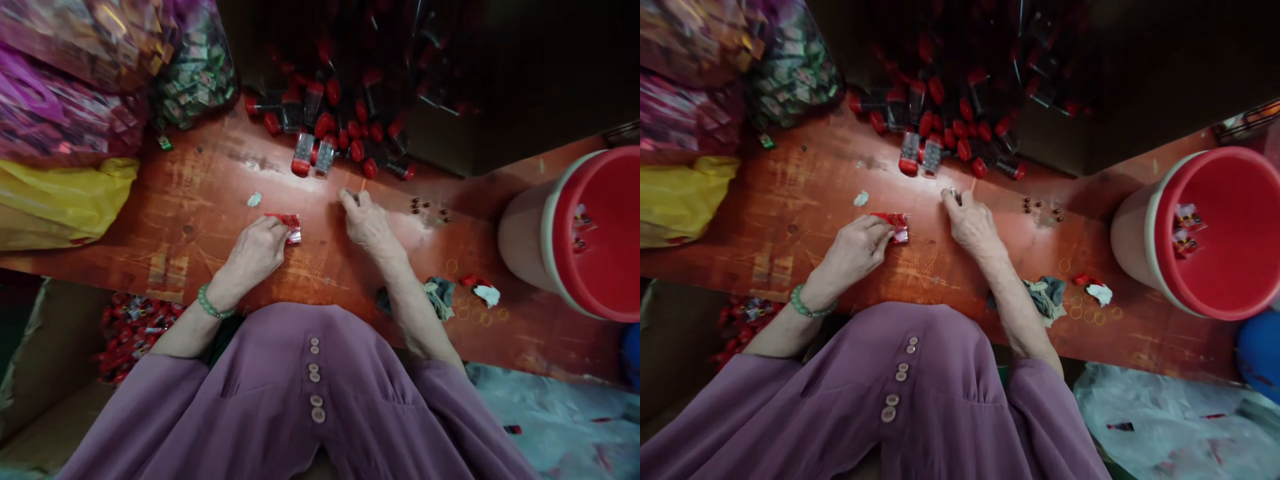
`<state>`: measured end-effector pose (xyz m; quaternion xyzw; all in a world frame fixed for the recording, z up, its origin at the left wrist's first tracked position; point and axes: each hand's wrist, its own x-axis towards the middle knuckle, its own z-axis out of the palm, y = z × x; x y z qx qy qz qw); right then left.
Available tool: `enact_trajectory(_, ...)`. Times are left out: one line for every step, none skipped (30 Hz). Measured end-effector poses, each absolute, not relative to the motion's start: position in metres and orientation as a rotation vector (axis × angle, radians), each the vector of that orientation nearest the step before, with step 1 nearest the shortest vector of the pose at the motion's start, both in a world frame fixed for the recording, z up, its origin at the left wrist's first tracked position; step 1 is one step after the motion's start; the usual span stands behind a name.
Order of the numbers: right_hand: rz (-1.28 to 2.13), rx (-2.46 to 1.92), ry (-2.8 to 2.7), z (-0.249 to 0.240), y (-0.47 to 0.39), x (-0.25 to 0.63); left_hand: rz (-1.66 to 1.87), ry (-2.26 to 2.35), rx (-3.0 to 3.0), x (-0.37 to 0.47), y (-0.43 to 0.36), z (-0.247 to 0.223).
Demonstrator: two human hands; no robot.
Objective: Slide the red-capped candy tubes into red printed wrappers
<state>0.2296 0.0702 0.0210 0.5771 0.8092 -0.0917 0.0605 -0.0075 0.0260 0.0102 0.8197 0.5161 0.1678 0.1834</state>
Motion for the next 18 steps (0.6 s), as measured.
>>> enact_trajectory(-0.297,1.8,2.449,0.022,0.069,0.234,0.469,1.461,2.293,-0.008,0.028,0.01)
enact_trajectory(-0.318,1.848,2.457,0.023,0.067,0.238,0.477,1.465,2.266,-0.008,0.03,0.01)
enact_trajectory(-0.343,1.892,2.476,0.024,0.065,0.243,0.5,1.47,2.23,-0.008,0.032,0.01)
enact_trajectory(-0.371,1.931,2.506,0.024,0.063,0.248,0.537,1.478,2.188,-0.008,0.034,0.009)
enact_trajectory(-0.408,1.971,2.546,0.023,0.061,0.253,0.586,1.487,2.143,-0.009,0.035,0.009)
enact_trajectory(-0.46,2.024,2.589,0.022,0.058,0.258,0.64,1.491,2.098,-0.009,0.035,0.008)
enact_trajectory(-0.535,2.097,2.629,0.02,0.055,0.263,0.697,1.488,2.056,-0.01,0.035,0.008)
enact_trajectory(-0.644,2.187,2.662,0.018,0.052,0.267,0.751,1.476,2.019,-0.01,0.035,0.009)
enact_trajectory(-0.798,2.285,2.682,0.016,0.048,0.269,0.8,1.457,1.992,-0.011,0.034,0.009)
enact_trajectory(-0.997,2.381,2.684,0.014,0.044,0.27,0.84,1.432,1.976,-0.012,0.032,0.01)
enact_trajectory(-1.237,2.456,2.669,0.013,0.04,0.269,0.872,1.408,1.972,-0.012,0.031,0.011)
enact_trajectory(-1.503,2.497,2.635,0.013,0.035,0.266,0.897,1.387,1.974,-0.013,0.029,0.013)
enact_trajectory(-1.771,2.501,2.581,0.014,0.031,0.261,0.917,1.373,1.977,-0.013,0.028,0.015)
enact_trajectory(-2.014,2.482,2.51,0.016,0.027,0.255,0.93,1.365,1.976,-0.013,0.026,0.017)
enact_trajectory(-2.215,2.449,2.438,0.018,0.023,0.248,0.939,1.362,1.965,-0.013,0.025,0.019)
enact_trajectory(-2.368,2.413,2.377,0.021,0.019,0.242,0.95,1.36,1.947,-0.013,0.023,0.022)
enact_trajectory(-2.473,2.383,2.332,0.024,0.016,0.235,0.964,1.354,1.922,-0.012,0.022,0.025)
enact_trajectory(-2.539,2.359,2.306,0.027,0.013,0.229,0.981,1.346,1.891,-0.011,0.02,0.027)
